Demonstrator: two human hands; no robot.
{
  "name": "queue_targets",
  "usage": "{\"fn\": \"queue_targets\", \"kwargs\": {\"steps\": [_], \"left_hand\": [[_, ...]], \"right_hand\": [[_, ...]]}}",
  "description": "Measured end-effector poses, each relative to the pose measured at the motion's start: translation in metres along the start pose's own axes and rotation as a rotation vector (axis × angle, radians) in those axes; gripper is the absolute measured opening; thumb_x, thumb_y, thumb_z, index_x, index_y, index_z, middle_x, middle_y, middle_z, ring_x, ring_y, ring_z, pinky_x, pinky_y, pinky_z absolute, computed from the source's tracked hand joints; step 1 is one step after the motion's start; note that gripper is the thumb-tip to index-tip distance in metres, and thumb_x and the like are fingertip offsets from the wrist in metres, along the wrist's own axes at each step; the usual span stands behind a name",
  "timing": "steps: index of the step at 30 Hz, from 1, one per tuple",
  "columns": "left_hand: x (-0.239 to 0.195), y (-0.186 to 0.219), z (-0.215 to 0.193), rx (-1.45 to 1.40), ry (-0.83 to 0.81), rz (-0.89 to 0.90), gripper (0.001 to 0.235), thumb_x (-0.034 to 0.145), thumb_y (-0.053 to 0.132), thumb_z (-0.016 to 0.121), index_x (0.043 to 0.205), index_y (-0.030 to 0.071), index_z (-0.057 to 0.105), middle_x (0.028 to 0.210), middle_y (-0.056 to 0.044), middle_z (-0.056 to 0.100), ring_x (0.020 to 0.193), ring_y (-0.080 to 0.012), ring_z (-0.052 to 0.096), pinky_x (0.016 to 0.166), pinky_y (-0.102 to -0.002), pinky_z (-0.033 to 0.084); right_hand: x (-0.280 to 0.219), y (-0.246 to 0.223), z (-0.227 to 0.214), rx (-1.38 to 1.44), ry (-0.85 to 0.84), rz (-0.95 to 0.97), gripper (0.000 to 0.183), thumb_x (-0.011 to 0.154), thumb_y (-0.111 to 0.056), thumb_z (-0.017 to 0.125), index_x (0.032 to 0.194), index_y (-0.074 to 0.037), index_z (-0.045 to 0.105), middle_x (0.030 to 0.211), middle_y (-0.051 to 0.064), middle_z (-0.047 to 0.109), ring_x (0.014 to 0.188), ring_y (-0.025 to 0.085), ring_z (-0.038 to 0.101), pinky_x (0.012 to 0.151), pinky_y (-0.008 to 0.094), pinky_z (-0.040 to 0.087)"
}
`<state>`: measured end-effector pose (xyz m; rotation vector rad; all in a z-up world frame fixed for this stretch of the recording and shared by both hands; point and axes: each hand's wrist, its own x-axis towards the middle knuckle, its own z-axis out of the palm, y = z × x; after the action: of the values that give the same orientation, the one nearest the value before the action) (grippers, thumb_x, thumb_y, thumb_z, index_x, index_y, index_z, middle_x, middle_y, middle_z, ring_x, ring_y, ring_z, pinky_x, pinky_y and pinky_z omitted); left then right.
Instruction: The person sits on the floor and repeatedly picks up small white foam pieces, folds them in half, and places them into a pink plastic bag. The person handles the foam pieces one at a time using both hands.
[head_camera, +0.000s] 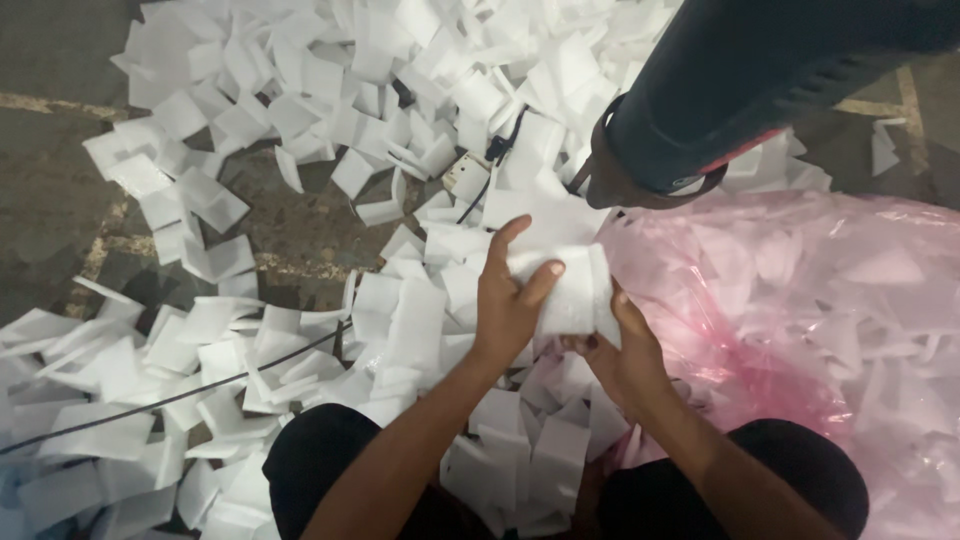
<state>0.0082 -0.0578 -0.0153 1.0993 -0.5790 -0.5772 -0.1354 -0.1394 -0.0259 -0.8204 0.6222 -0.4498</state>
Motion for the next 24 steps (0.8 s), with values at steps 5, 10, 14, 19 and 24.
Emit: {"fn": "queue_targets", "kwargs": {"steps": [5,10,14,19,24], "left_hand": [[0.039,-0.013,0.003,0.252,0.082,0.117,0.058,0.093,0.017,0.076,0.142,-0.002,0.053,0.118,-0.016,0.067,0.1,-0.0203,0.061,0.089,-0.031,0.051],[0.09,-0.028,0.004,0.34,0.125,0.372,0.056,0.095,0.016,0.077,0.141,-0.005,0.051,0.139,-0.021,0.06,0.13,-0.027,0.057,0.112,-0.037,0.043],[0.103,-0.026,0.004,0.306,0.143,0.299,0.058,0.094,0.018,0.075,0.141,-0.004,0.051,0.137,-0.021,0.061,0.125,-0.0255,0.058,0.108,-0.035,0.047],[0.08,-0.01,0.003,0.35,0.099,0.319,0.056,0.094,0.017,0.076,0.14,-0.003,0.052,0.134,-0.021,0.064,0.123,-0.0268,0.061,0.107,-0.036,0.048],[0.028,0.011,-0.003,0.267,-0.047,0.119,0.057,0.093,0.018,0.075,0.142,0.001,0.051,0.114,-0.018,0.071,0.1,-0.0207,0.067,0.089,-0.034,0.055]], "right_hand": [[0.036,-0.012,0.003,0.191,0.117,0.037,0.052,0.103,-0.049,0.045,0.141,-0.013,0.047,0.113,0.013,0.058,0.085,0.024,0.05,0.089,0.044,0.048],[0.088,-0.02,0.003,0.281,-0.006,0.021,0.057,0.107,-0.054,0.044,0.126,0.0,0.053,0.096,0.013,0.05,0.079,0.025,0.052,0.087,0.044,0.047],[0.106,-0.025,0.009,0.217,0.083,-0.032,0.053,0.109,-0.05,0.044,0.115,0.002,0.05,0.088,0.01,0.046,0.077,0.026,0.048,0.087,0.047,0.047],[0.074,-0.013,0.004,-0.569,0.055,-0.303,0.051,0.103,-0.037,0.037,0.143,-0.005,0.04,0.094,0.013,0.06,0.08,0.023,0.057,0.079,0.042,0.051],[0.031,0.014,-0.007,-0.633,-0.118,-0.527,0.067,0.108,-0.029,0.029,0.166,-0.002,0.011,0.124,0.006,0.061,0.106,0.016,0.059,0.091,0.032,0.049]]}}
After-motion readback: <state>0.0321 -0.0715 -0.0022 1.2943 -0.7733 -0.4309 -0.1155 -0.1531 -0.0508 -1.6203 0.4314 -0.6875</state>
